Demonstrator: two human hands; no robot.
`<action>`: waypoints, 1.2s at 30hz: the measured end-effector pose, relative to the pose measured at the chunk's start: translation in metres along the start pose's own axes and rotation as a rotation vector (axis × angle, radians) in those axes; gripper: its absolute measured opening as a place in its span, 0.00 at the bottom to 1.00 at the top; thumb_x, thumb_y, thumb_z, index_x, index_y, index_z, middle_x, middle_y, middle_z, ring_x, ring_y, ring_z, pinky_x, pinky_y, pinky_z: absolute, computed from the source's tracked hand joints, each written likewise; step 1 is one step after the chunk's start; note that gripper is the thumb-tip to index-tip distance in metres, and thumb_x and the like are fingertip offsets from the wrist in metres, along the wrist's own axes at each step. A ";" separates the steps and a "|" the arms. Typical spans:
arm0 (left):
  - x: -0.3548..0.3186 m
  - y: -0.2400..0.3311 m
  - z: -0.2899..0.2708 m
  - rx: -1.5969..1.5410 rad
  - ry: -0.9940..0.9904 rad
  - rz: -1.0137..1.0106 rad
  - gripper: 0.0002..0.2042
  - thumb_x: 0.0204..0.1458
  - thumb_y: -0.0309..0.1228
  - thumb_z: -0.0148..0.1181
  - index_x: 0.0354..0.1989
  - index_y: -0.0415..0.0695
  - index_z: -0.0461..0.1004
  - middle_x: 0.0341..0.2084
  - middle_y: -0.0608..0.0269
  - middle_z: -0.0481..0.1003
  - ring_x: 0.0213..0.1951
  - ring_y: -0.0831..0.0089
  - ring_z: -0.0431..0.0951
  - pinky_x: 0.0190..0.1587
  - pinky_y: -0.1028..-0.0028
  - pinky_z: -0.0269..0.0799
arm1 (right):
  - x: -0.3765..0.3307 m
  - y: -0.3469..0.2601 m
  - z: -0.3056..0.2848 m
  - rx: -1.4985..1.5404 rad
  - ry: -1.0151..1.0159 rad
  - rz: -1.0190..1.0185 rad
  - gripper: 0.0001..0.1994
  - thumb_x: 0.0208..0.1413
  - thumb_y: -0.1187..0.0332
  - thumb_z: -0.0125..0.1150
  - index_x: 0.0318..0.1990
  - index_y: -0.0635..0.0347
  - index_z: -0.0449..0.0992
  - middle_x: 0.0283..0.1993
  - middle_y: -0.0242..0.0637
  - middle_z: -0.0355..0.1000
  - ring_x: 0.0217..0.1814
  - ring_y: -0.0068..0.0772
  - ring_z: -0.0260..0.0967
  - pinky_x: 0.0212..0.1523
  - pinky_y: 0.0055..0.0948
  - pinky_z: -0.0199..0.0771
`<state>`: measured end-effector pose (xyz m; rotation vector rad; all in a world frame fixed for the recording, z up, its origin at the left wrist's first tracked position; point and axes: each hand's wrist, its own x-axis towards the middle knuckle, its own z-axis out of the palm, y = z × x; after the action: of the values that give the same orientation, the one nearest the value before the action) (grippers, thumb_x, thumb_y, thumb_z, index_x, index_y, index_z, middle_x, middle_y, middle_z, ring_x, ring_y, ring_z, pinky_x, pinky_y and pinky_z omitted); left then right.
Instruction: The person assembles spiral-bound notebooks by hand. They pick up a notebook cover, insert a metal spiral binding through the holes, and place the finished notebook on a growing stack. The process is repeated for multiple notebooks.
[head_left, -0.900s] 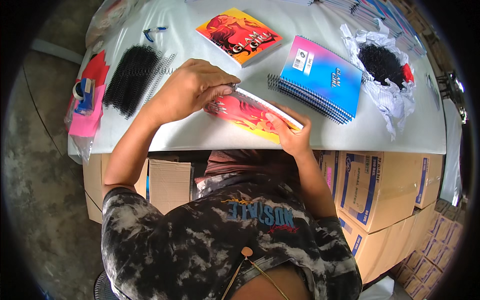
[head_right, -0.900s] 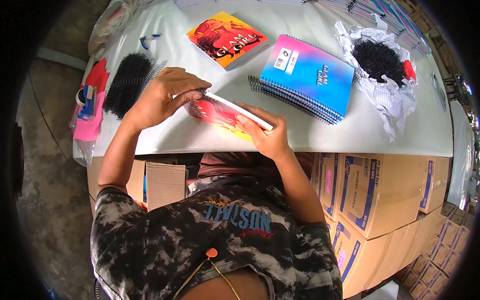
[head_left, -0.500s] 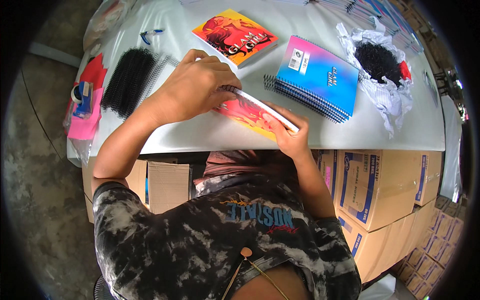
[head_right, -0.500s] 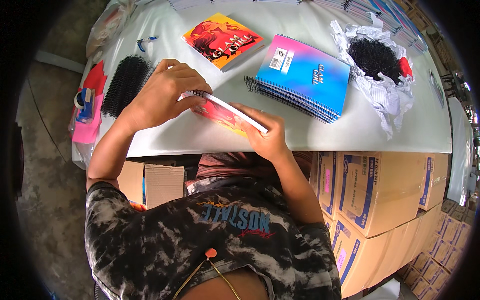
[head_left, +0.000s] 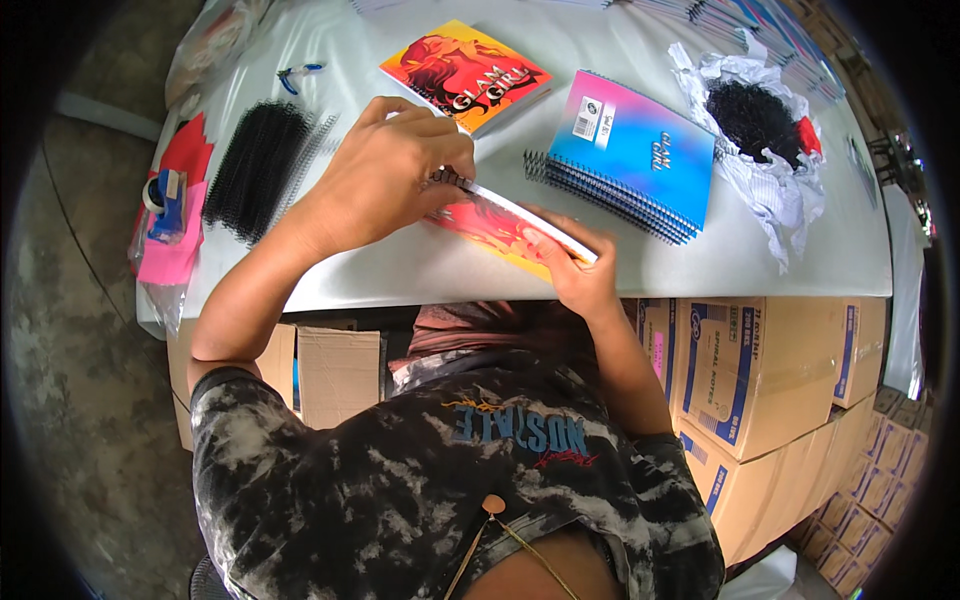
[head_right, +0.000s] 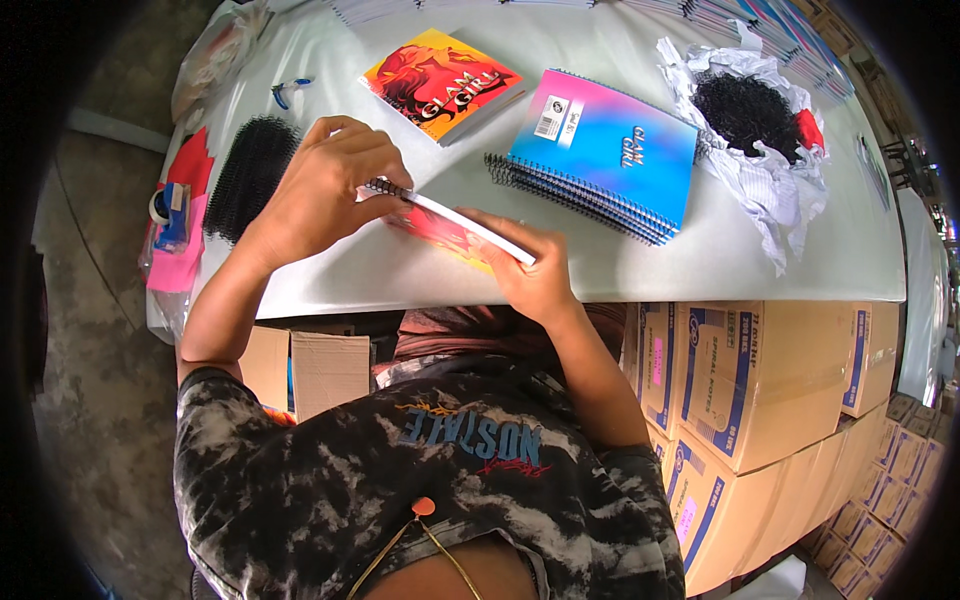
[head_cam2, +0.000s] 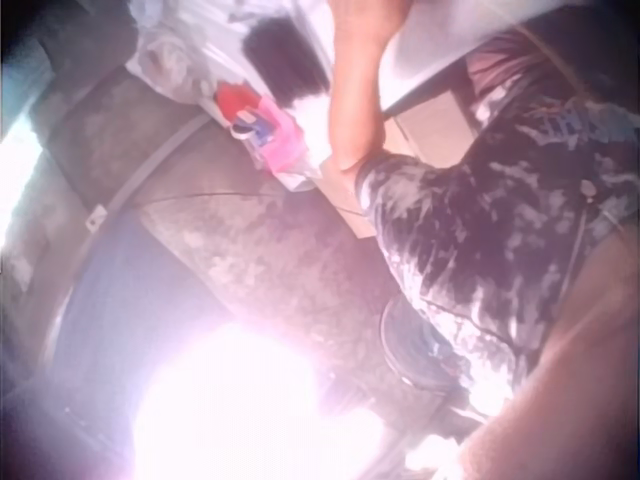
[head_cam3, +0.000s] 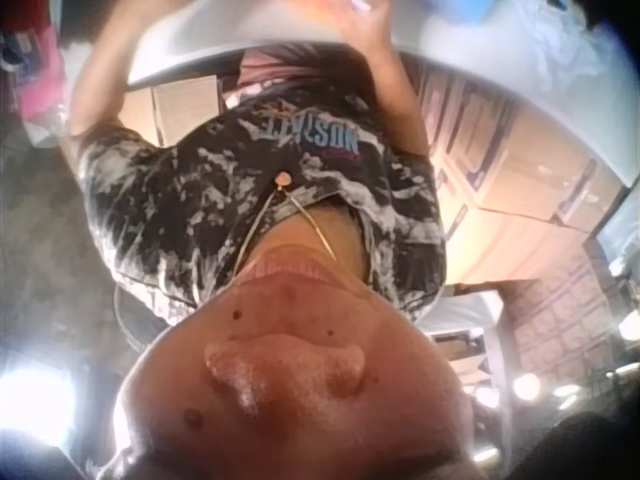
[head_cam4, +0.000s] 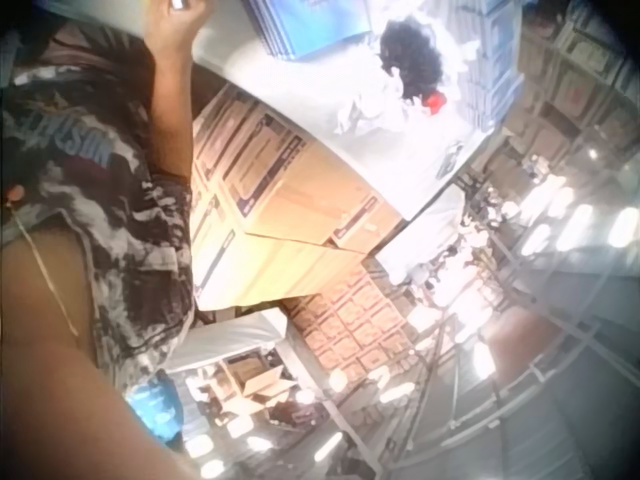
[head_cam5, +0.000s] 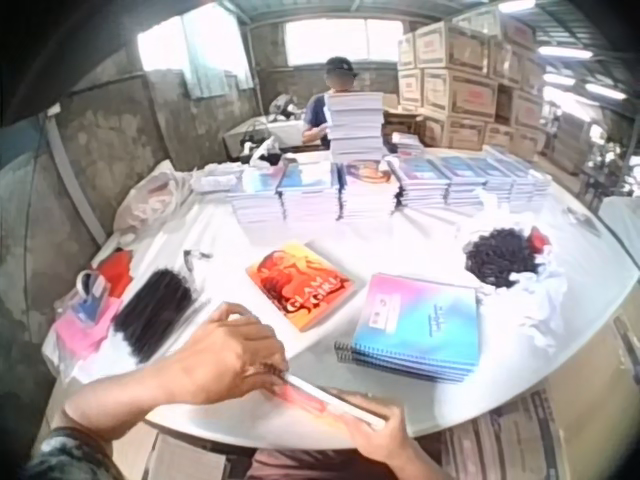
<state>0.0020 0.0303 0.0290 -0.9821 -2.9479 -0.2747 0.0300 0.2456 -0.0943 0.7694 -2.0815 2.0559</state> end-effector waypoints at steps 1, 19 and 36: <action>0.001 0.002 -0.002 -0.018 -0.086 -0.065 0.17 0.40 0.41 0.63 0.39 0.47 0.74 0.39 0.59 0.72 0.46 0.63 0.69 0.53 0.64 0.55 | -0.001 0.000 -0.001 -0.001 0.004 0.031 0.13 0.50 0.79 0.56 0.45 0.66 0.74 0.38 0.41 0.75 0.37 0.22 0.71 0.37 0.21 0.71; -0.051 -0.003 0.145 0.260 0.633 0.455 0.47 0.38 0.68 0.46 0.58 0.38 0.56 0.55 0.50 0.61 0.58 0.54 0.58 0.53 0.40 0.49 | 0.007 0.006 0.013 -0.210 -0.040 -0.315 0.21 0.39 0.85 0.55 0.45 0.62 0.75 0.43 0.42 0.73 0.42 0.40 0.73 0.40 0.31 0.74; -0.018 0.031 0.136 -0.171 0.730 0.351 0.43 0.46 0.64 0.42 0.59 0.36 0.53 0.55 0.31 0.52 0.59 0.39 0.50 0.58 0.45 0.42 | 0.009 0.011 0.018 -0.223 0.041 -0.269 0.20 0.41 0.79 0.58 0.47 0.63 0.72 0.41 0.44 0.74 0.37 0.40 0.74 0.36 0.32 0.75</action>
<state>0.0397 0.0668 -0.1010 -1.0942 -2.0881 -0.7019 0.0225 0.2250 -0.1016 0.9032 -2.0133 1.6560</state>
